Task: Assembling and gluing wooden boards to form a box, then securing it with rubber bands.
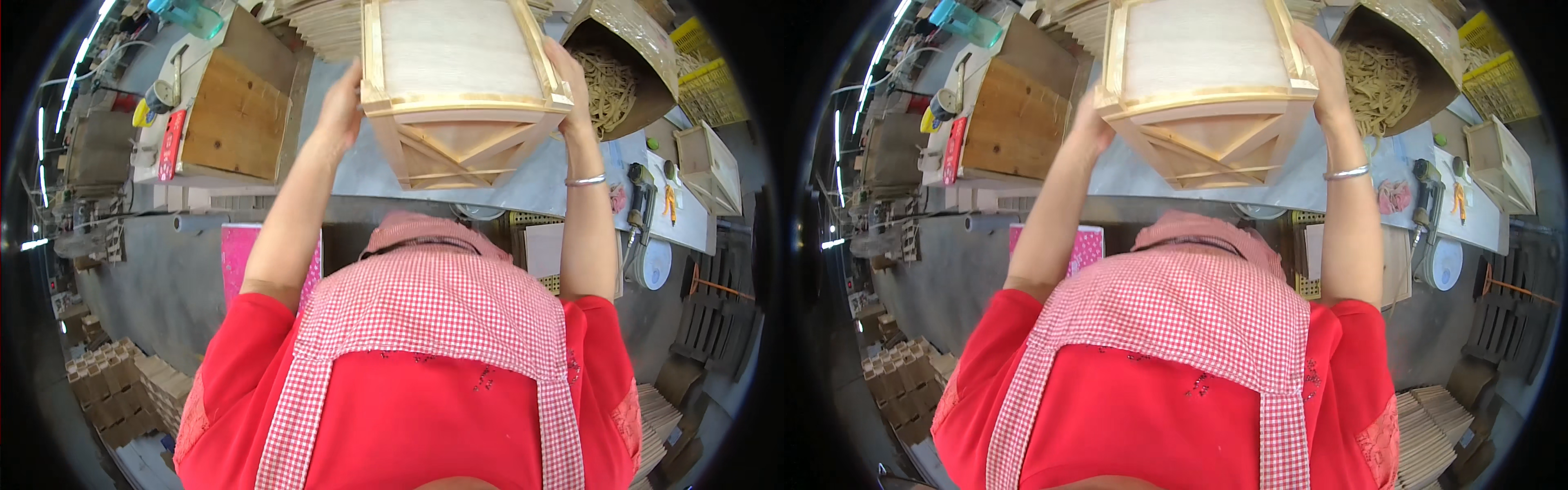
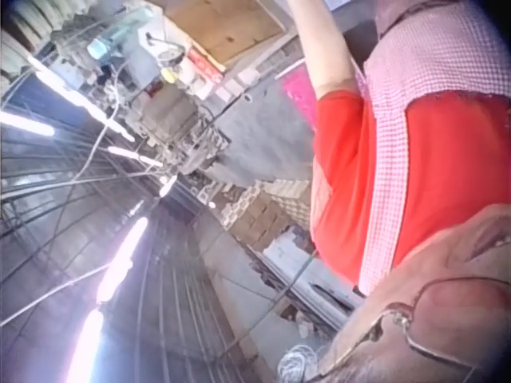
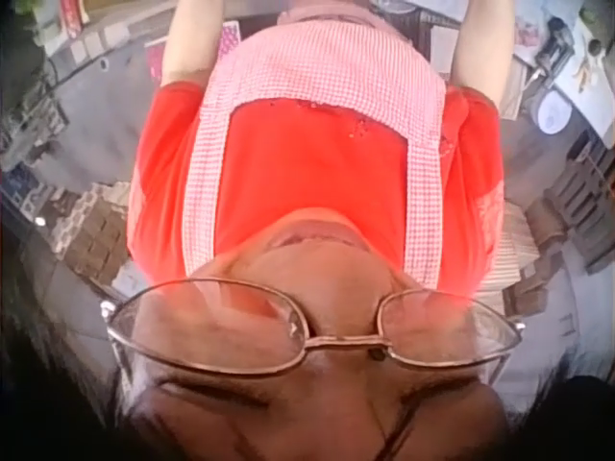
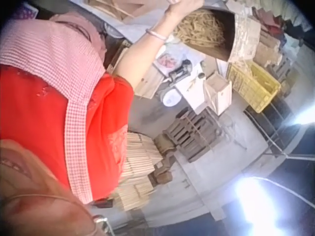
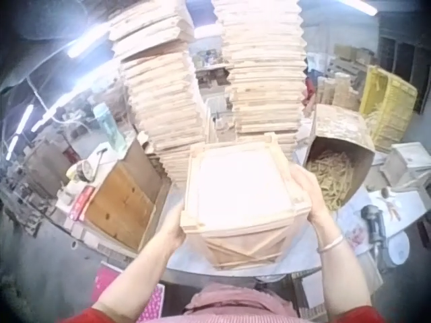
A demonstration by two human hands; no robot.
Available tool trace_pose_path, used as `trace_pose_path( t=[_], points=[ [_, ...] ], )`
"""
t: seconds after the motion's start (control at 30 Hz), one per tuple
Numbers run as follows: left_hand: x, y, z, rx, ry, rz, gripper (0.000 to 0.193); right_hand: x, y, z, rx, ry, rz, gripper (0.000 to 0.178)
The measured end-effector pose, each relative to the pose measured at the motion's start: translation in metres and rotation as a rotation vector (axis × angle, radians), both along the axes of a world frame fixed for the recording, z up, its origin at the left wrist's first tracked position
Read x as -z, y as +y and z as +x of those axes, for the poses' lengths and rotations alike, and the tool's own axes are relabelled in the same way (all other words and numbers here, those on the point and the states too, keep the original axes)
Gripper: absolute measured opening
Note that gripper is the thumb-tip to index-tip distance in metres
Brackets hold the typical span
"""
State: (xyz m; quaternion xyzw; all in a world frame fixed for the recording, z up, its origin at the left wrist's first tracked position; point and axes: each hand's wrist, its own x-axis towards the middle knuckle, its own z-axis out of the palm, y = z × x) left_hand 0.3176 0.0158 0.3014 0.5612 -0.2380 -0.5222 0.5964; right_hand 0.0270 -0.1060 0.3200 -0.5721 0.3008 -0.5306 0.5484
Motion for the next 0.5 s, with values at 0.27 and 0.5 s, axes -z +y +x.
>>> trace_pose_path(
  t=[0.27,0.5],
  points=[
    [0.112,0.001,-0.013,0.23,0.284,0.139,0.053,0.109,0.049,0.007,0.263,0.097,0.499,0.053],
    [0.096,0.065,-0.006,-0.007,0.303,-0.014,0.049,0.096,0.07,0.015,-0.006,0.488,0.19,0.063]
  ],
)
